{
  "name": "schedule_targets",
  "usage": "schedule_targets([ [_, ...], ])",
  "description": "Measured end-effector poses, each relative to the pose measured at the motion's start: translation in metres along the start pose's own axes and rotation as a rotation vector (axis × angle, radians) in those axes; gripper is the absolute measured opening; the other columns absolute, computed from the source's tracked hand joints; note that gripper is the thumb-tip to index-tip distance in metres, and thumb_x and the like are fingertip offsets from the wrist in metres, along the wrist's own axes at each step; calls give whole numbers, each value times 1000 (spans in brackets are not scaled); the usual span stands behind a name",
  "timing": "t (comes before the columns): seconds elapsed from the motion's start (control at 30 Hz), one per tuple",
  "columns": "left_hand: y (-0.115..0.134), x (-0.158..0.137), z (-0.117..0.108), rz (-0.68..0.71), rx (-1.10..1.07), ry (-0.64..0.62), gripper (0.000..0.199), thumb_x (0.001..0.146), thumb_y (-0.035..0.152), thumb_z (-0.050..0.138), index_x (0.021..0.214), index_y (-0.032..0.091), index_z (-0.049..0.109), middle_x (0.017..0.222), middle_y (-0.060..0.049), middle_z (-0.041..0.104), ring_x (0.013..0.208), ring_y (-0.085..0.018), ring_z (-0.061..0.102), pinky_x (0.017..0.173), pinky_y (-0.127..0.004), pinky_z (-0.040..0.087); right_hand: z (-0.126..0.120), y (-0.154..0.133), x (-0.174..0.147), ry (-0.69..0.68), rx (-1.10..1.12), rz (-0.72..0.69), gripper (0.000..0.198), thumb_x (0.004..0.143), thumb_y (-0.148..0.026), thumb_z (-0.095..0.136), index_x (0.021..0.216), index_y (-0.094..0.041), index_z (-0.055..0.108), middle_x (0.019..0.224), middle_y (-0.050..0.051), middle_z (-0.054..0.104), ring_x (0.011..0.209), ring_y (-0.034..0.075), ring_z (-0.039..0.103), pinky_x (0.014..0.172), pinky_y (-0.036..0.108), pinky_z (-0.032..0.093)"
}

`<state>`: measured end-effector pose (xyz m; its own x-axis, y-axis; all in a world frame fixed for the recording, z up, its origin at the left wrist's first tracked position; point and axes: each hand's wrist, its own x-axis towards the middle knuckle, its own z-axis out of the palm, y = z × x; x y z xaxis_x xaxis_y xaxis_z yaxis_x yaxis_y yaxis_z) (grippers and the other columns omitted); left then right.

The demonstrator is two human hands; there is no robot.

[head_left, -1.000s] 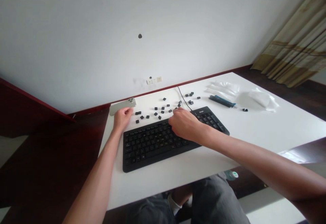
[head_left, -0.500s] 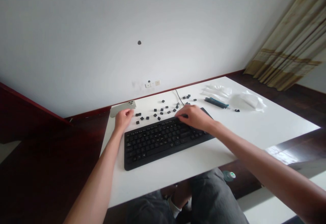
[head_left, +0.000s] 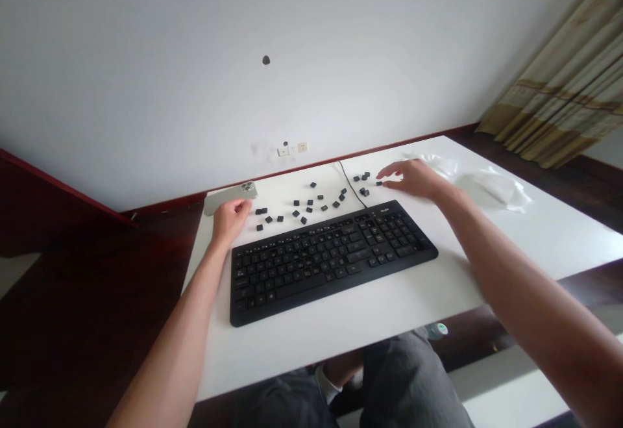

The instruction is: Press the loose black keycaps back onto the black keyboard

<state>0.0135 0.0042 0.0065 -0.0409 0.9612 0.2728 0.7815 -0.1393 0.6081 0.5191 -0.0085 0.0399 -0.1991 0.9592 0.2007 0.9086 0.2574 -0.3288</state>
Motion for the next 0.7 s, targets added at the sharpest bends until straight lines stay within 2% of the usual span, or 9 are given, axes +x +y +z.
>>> schedule_targets([
  [0.17,1,-1,0,5,-8,2,42,90,50,56,61,20,55,61,-1,59,63,-16,53,62,-28,32,4,-3,6,-41,5,76,23,90,-23,64,99,-26,85,94,3,84,91,24,76,87,39,59],
  [0.3,1,-1,0,20,-9,8,42,90,50,54,60,20,52,58,0,54,61,-16,50,61,-29,31,4,-11,6,-58,2,100,22,89,-22,65,97,-26,86,91,2,84,91,25,77,90,40,60],
  [0.53,0,0,1,5,-6,0,41,90,49,54,62,20,57,62,-1,59,63,-17,53,62,-29,32,2,-15,7,-26,18,108,18,88,-17,68,91,-20,85,88,7,83,88,24,79,92,35,61],
  [0.6,0,-1,1,8,-3,3,41,90,49,54,62,20,57,62,-1,59,63,-17,52,62,-29,31,4,-20,7,21,68,106,15,86,-19,70,89,-21,84,87,6,83,87,23,79,92,36,62],
  [0.7,2,-2,1,8,7,4,41,91,48,54,61,20,57,61,-1,58,62,-16,49,61,-29,30,10,-42,5,94,273,92,14,84,-29,75,93,-23,84,91,4,84,88,24,80,92,37,65],
])
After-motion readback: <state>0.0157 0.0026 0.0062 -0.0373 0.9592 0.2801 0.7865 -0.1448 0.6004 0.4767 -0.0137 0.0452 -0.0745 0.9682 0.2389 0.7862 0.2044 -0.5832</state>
